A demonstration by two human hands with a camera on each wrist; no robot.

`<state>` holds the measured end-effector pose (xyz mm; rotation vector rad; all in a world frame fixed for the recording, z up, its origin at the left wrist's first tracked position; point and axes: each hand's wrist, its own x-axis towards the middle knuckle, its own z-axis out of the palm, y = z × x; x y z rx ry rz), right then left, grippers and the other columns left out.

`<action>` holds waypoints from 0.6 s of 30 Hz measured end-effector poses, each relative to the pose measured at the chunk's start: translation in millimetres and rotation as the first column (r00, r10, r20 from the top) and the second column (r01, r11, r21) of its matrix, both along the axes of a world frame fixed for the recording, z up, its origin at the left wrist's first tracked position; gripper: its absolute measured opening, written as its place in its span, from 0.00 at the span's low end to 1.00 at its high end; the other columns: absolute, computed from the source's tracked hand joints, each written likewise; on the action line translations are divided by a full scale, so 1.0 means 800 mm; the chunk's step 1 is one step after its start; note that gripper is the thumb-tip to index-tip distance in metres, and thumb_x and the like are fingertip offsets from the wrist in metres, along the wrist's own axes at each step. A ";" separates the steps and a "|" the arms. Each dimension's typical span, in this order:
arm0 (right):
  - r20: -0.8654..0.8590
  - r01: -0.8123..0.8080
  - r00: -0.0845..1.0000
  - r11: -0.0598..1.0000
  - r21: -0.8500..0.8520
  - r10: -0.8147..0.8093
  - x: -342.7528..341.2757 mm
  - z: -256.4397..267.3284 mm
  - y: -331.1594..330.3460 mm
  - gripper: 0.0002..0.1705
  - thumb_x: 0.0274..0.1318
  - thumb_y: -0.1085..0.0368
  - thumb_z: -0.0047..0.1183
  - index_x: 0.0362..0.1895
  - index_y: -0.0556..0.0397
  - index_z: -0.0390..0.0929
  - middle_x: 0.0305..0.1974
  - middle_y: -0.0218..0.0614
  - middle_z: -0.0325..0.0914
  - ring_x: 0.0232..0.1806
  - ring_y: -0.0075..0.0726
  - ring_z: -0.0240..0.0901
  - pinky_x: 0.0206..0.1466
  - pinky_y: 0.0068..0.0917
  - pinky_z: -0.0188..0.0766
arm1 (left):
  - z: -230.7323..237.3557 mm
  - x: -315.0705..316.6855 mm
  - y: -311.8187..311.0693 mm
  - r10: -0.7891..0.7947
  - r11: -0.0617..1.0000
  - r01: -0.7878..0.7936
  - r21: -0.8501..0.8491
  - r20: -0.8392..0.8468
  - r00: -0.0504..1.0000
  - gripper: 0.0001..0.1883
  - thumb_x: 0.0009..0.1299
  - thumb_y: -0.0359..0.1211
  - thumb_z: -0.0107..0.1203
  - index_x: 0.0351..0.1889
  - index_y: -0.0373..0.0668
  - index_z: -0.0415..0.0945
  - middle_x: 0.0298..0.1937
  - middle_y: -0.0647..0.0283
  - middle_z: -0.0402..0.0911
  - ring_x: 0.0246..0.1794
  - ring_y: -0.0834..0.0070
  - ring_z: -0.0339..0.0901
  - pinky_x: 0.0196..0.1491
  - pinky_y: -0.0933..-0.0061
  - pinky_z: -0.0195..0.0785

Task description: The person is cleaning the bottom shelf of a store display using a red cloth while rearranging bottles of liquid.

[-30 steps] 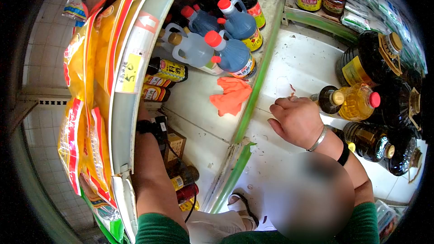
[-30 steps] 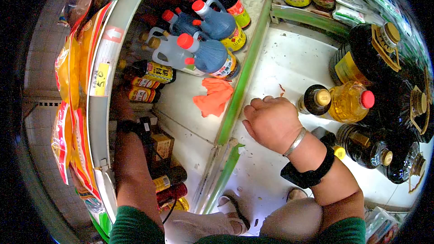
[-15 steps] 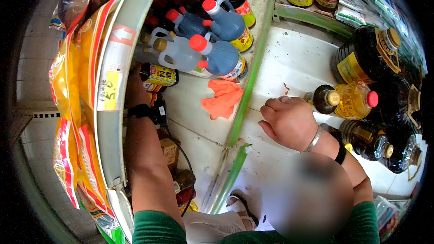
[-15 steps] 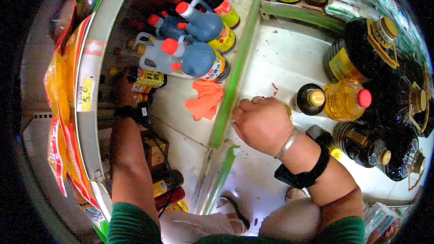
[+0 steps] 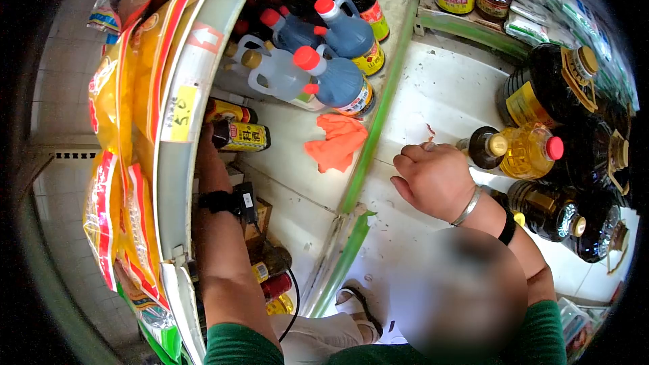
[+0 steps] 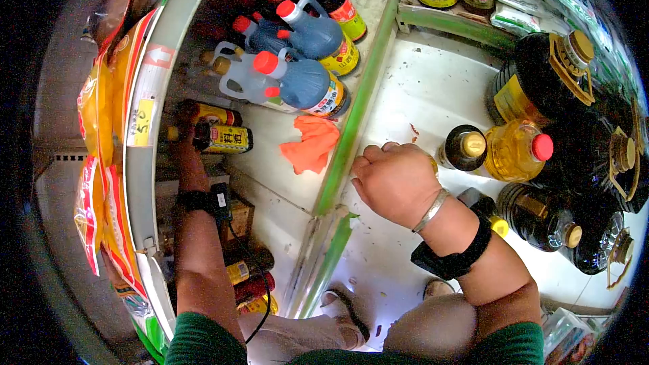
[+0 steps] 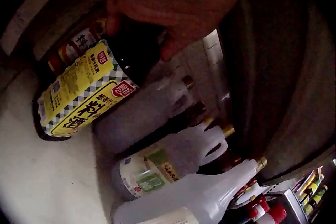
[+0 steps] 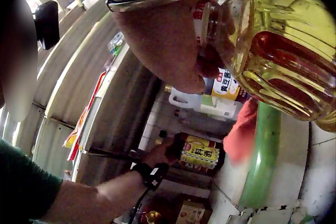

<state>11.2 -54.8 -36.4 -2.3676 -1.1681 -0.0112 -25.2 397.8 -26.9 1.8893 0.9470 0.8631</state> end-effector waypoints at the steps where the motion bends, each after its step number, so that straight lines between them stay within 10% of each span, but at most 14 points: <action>1: 0.007 0.007 1.000 1.000 0.005 -0.007 -0.001 -0.001 0.001 0.09 0.48 0.57 0.54 0.27 0.48 0.75 0.28 0.32 0.73 0.32 0.38 0.74 0.33 0.36 0.73 | 0.006 -0.005 0.006 0.059 0.991 -0.071 -0.116 -0.101 0.993 0.30 0.61 0.46 0.61 0.57 0.40 0.70 0.54 0.59 0.73 0.52 0.69 0.69 0.50 0.63 0.63; 17: -0.003 0.031 0.999 0.997 -0.068 -0.032 -0.003 0.000 0.004 0.11 0.49 0.55 0.53 0.27 0.48 0.76 0.28 0.31 0.73 0.34 0.39 0.75 0.34 0.37 0.73 | -0.027 -0.043 0.143 0.139 0.964 -0.195 -0.181 -0.282 0.949 0.32 0.59 0.48 0.63 0.56 0.38 0.71 0.53 0.59 0.74 0.48 0.67 0.73 0.44 0.68 0.67; 18: -0.002 0.029 1.000 0.997 -0.077 -0.030 -0.003 0.001 0.003 0.11 0.49 0.55 0.53 0.27 0.48 0.76 0.28 0.31 0.73 0.34 0.39 0.74 0.34 0.37 0.73 | -0.035 -0.042 0.156 -0.041 0.964 -0.015 -0.264 -0.205 0.978 0.33 0.58 0.48 0.64 0.56 0.38 0.70 0.53 0.60 0.73 0.47 0.67 0.73 0.42 0.69 0.67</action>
